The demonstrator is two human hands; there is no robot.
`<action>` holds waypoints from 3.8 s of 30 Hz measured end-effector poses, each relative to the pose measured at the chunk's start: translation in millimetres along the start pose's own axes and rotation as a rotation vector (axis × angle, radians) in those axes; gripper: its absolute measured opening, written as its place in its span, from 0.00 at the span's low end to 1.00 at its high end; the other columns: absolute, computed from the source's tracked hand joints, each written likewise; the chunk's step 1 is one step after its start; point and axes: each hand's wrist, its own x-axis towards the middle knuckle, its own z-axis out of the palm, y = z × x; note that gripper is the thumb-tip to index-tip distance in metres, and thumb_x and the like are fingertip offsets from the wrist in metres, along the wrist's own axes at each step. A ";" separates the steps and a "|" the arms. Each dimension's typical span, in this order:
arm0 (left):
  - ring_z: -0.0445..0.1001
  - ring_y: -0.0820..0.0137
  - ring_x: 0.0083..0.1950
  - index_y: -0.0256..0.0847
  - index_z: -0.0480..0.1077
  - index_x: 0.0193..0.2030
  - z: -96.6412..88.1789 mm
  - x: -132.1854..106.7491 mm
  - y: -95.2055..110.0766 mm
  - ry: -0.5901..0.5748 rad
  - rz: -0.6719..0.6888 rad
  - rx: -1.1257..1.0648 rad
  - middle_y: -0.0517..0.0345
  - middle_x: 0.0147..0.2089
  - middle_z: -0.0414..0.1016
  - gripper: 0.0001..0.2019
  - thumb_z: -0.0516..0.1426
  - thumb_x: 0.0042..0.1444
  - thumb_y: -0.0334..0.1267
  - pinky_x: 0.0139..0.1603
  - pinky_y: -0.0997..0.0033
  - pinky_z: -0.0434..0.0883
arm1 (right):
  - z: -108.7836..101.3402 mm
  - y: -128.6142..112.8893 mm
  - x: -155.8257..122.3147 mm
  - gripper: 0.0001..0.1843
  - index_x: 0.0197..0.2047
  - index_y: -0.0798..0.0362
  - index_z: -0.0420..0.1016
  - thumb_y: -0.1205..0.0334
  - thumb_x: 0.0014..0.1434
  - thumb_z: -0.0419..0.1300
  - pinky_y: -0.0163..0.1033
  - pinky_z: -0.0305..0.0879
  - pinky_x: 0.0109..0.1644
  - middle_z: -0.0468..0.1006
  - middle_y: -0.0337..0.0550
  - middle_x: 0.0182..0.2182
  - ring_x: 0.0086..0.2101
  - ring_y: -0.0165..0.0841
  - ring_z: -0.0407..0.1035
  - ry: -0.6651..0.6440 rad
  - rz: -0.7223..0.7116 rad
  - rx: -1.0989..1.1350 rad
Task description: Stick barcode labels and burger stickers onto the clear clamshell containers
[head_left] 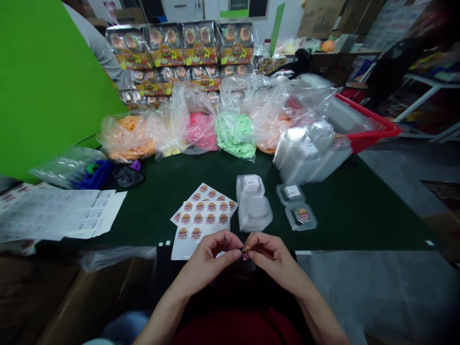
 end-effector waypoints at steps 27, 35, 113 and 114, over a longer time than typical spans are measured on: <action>0.73 0.76 0.35 0.37 0.76 0.39 3.9 -7.4 -19.3 -0.117 -0.232 -0.514 0.58 0.38 0.74 0.17 0.75 0.53 0.44 0.42 0.74 0.71 | 3.5 -2.3 0.3 0.04 0.35 0.49 0.76 0.68 0.60 0.65 0.44 0.62 0.59 0.70 0.43 0.48 0.51 0.38 0.68 -0.111 -0.161 -0.108; 0.72 0.69 0.43 0.40 0.73 0.36 9.6 11.2 -2.9 0.153 0.095 0.029 0.57 0.41 0.75 0.12 0.67 0.63 0.45 0.46 0.70 0.68 | -4.9 -0.7 6.8 0.08 0.36 0.48 0.83 0.54 0.60 0.72 0.42 0.66 0.53 0.79 0.39 0.37 0.42 0.36 0.72 0.094 0.001 0.070; 0.58 0.59 0.80 0.54 0.60 0.77 53.6 68.0 -32.8 0.461 0.389 0.553 0.53 0.78 0.63 0.24 0.45 0.79 0.46 0.80 0.40 0.56 | -25.6 2.3 50.5 0.39 0.73 0.45 0.66 0.54 0.60 0.69 0.62 0.63 0.72 0.70 0.54 0.69 0.68 0.50 0.65 0.605 -0.248 -0.558; 0.58 0.59 0.79 0.54 0.60 0.78 55.4 67.9 -31.6 0.437 0.401 0.561 0.53 0.78 0.64 0.24 0.45 0.79 0.45 0.80 0.41 0.57 | -26.3 0.6 49.9 0.38 0.72 0.45 0.67 0.55 0.61 0.68 0.62 0.63 0.72 0.70 0.54 0.69 0.68 0.50 0.65 0.621 -0.265 -0.563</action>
